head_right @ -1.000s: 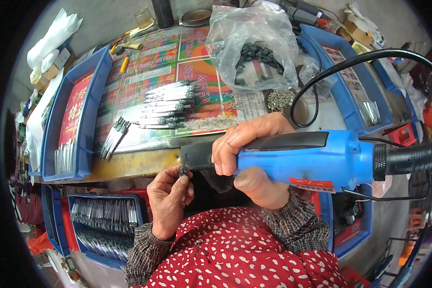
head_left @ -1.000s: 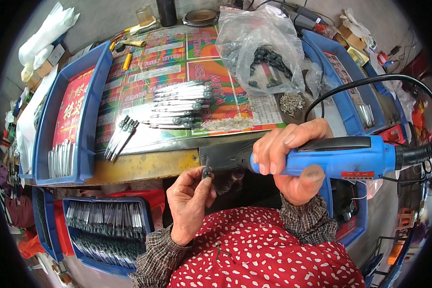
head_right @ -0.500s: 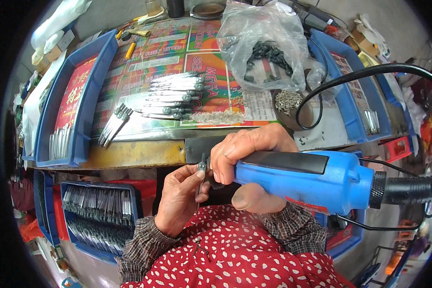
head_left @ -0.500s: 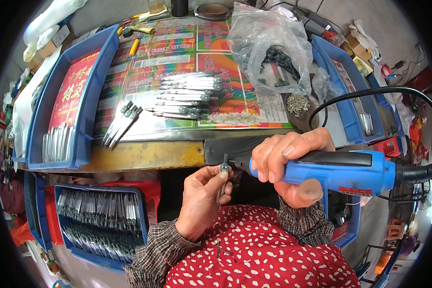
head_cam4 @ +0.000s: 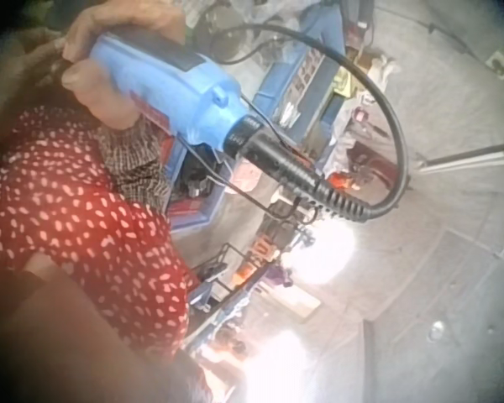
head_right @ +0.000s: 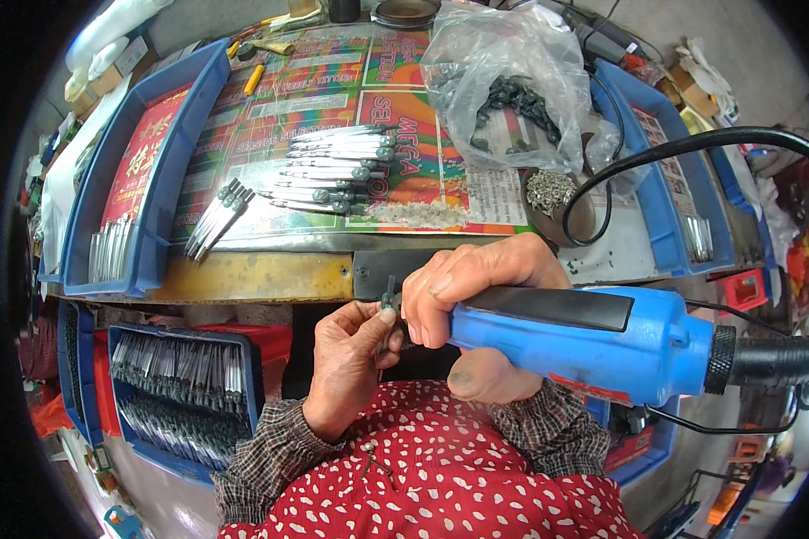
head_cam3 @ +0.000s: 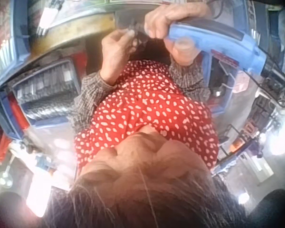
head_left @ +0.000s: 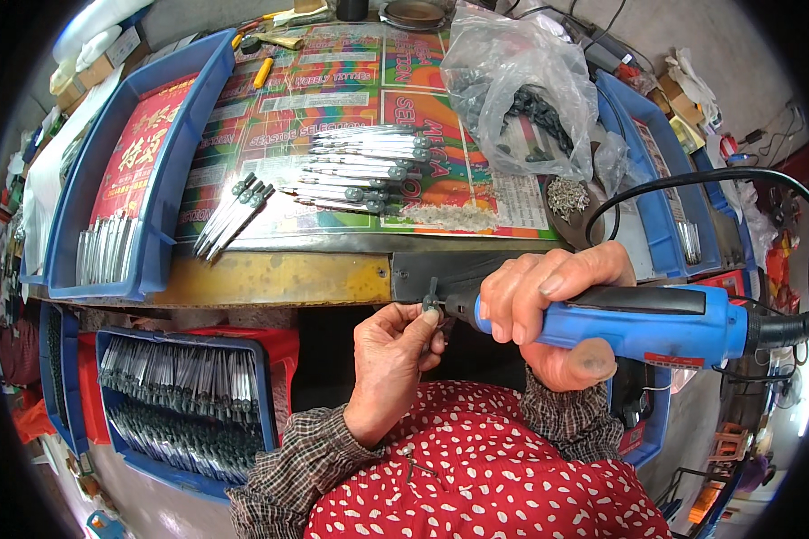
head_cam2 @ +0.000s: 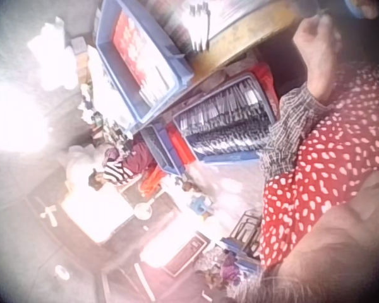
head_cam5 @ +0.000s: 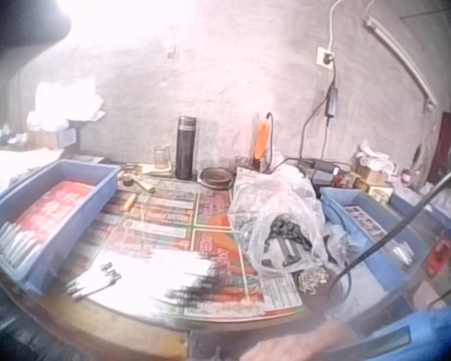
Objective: The person assembles small metal brackets and plastic components by hand using a handheld electric screwdriver to fasten them together with screws at a workbench.
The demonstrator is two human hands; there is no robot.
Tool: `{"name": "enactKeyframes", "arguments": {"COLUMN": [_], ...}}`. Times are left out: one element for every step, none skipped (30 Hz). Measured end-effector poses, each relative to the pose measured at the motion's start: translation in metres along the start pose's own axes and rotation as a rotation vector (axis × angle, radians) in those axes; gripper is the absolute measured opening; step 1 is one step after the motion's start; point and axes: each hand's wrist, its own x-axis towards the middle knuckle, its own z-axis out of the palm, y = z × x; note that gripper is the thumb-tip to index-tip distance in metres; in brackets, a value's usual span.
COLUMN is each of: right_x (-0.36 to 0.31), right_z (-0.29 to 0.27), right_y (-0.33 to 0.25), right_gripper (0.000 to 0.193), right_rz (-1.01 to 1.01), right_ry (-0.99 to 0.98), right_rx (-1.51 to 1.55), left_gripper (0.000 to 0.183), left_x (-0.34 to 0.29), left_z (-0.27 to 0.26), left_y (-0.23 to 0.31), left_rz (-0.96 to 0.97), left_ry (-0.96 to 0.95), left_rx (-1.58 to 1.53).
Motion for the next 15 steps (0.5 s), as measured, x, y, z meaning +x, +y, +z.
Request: {"name": "enactKeyframes", "arguments": {"right_x": [0.000, -0.001, -0.001, -0.001, -0.001, -0.001, -0.001, -0.002, -0.003, -0.003, -0.005, -0.006, -0.003, 0.002, 0.006], "right_z": [0.000, 0.001, 0.001, 0.001, 0.001, 0.001, 0.002, 0.003, 0.004, 0.003, 0.000, -0.003, -0.003, -0.005, -0.005], "right_y": [0.000, 0.000, 0.001, 0.001, 0.000, 0.000, 0.000, 0.000, 0.000, 0.001, 0.001, 0.002, 0.002, 0.002, 0.002], "right_gripper": [0.052, 0.052, 0.052, 0.052, 0.052, 0.052, 0.052, 0.052, 0.052, 0.052, 0.047, 0.050, 0.050, 0.046, 0.049], "right_rz": [0.001, 0.003, 0.005, 0.006, 0.011, 0.016, 0.018, 0.011, 0.004, 0.006, 0.019, 0.031, 0.033, 0.009, -0.014], "right_ry": [0.000, 0.016, 0.032, 0.032, 0.032, 0.031, 0.032, 0.047, 0.062, 0.062, 0.044, 0.027, 0.029, -0.044, -0.118], "right_rx": [0.001, 0.002, 0.004, 0.005, 0.001, -0.003, -0.002, -0.017, -0.032, -0.032, 0.119, 0.268, 0.268, 0.117, -0.030], "left_gripper": [0.010, 0.010, 0.010, 0.011, 0.011, 0.011, 0.011, 0.012, 0.012, 0.012, 0.012, 0.012, 0.011, 0.011, 0.011], "left_x": [0.000, 0.000, 0.000, 0.000, 0.000, 0.000, 0.000, 0.000, 0.000, 0.000, -0.001, 0.000, 0.000, 0.000, 0.000], "left_z": [0.000, 0.000, 0.000, 0.000, 0.000, 0.000, 0.000, 0.000, 0.000, 0.000, 0.000, 0.001, 0.002, 0.003, 0.003], "left_y": [0.000, -0.001, -0.001, -0.001, -0.001, -0.001, -0.001, -0.001, -0.001, -0.001, -0.001, -0.001, 0.000, 0.000, 0.001], "left_rz": [0.004, 0.007, 0.007, 0.005, 0.004, 0.003, -0.002, -0.006, -0.007, -0.005, -0.003, -0.005, -0.006, -0.008, -0.009], "left_ry": [0.002, 0.003, 0.005, 0.010, 0.016, 0.018, 0.017, 0.017, 0.018, 0.019, 0.020, 0.020, 0.030, 0.040, 0.045], "left_rx": [0.000, 0.000, -0.001, 0.002, 0.005, 0.004, 0.006, 0.007, 0.006, 0.002, -0.002, -0.003, 0.001, 0.004, 0.002]}}
